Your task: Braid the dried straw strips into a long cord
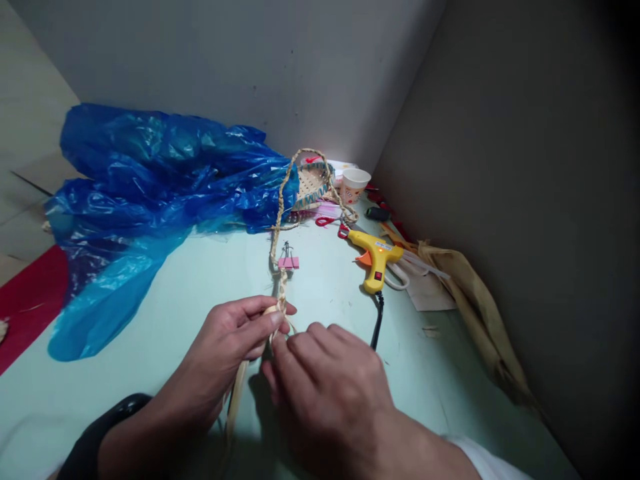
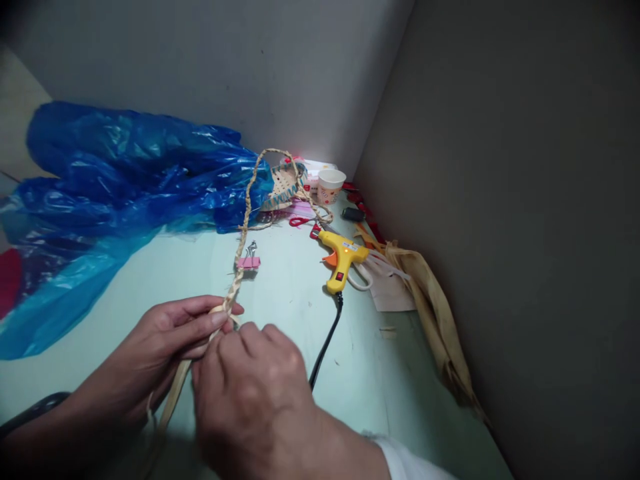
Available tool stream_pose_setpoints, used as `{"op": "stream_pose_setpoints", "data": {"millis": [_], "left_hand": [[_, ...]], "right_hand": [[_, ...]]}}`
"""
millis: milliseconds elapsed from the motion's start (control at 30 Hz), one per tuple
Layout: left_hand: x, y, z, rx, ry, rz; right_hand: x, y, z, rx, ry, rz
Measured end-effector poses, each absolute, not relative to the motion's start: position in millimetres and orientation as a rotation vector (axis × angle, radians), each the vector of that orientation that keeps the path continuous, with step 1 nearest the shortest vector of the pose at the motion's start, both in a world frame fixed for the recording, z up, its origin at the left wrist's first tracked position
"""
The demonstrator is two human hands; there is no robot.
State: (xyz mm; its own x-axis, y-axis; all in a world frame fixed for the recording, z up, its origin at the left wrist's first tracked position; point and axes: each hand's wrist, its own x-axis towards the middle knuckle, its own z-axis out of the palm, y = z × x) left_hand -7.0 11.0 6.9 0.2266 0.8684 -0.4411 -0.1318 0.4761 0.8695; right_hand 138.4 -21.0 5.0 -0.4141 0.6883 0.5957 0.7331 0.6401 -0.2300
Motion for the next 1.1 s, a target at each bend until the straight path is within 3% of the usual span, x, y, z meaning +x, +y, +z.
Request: {"op": "stream_pose_setpoints", "data": {"millis": [100, 233, 300, 733, 1100], "left_hand": [[-10, 12, 8, 0.853, 1.158, 0.790], [-8, 12, 12, 0.857, 1.142, 0.785], [-7, 11, 13, 0.846, 1.113, 0.778], [-3, 8, 9, 0.916, 1.176, 0.878], [-5, 10, 7, 0.978, 1.135, 0.850]], "right_hand": [[151, -12, 21, -1.191, -2.006, 0.272], [157, 1, 26, -1.329, -1.835, 1.067], [155, 4, 21, -1.305, -1.776, 1.295], [157, 9, 15, -1.371, -1.805, 1.127], [158, 16, 15, -1.261, -1.711, 1.342]]}}
